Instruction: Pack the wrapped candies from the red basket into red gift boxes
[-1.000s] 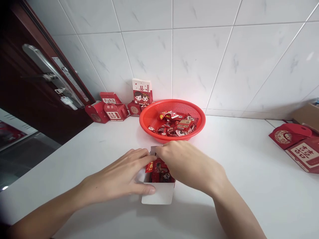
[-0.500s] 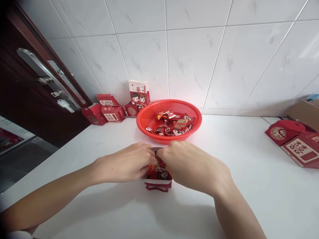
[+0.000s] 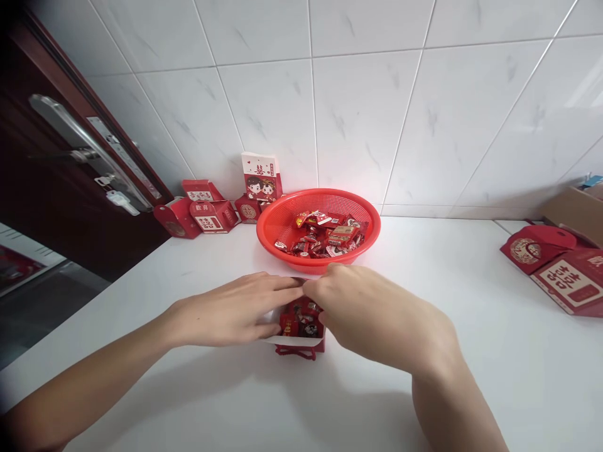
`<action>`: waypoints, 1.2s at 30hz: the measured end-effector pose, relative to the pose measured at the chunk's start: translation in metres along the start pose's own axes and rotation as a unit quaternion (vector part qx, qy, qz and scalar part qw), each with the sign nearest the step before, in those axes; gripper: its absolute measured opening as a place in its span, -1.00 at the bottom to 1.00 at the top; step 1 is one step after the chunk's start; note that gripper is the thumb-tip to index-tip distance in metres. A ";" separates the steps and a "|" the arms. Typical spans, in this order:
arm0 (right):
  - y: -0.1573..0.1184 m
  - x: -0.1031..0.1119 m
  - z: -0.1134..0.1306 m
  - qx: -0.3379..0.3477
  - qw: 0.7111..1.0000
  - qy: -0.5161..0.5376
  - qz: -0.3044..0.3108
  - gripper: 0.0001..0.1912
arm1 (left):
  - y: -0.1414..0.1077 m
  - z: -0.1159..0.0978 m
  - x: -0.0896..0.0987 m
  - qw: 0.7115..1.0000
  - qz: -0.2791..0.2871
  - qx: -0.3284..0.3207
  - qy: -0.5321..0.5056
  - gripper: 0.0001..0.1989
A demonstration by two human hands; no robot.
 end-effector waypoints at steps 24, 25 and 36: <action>-0.036 -0.047 -0.057 -0.095 0.942 0.262 -0.186 -0.75 | -0.002 0.037 -0.025 0.974 -0.118 -0.025 -0.191 0.13; -0.038 -0.052 -0.061 -0.103 0.933 0.278 -0.202 -0.76 | -0.001 0.036 -0.025 0.973 -0.124 -0.031 -0.193 0.11; -0.041 -0.077 -0.062 -0.074 0.872 0.373 -0.309 -0.65 | -0.003 0.031 -0.018 0.969 -0.111 -0.097 -0.200 -0.08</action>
Point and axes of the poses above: each hand's wrist, its own y-axis towards the middle knuckle, its own x-axis out of the back of the hand, z = x × y, the point moved 8 cm from there along y, towards the middle knuckle, and after that the axes turned 1 degree about y, right-handed, at the moved point
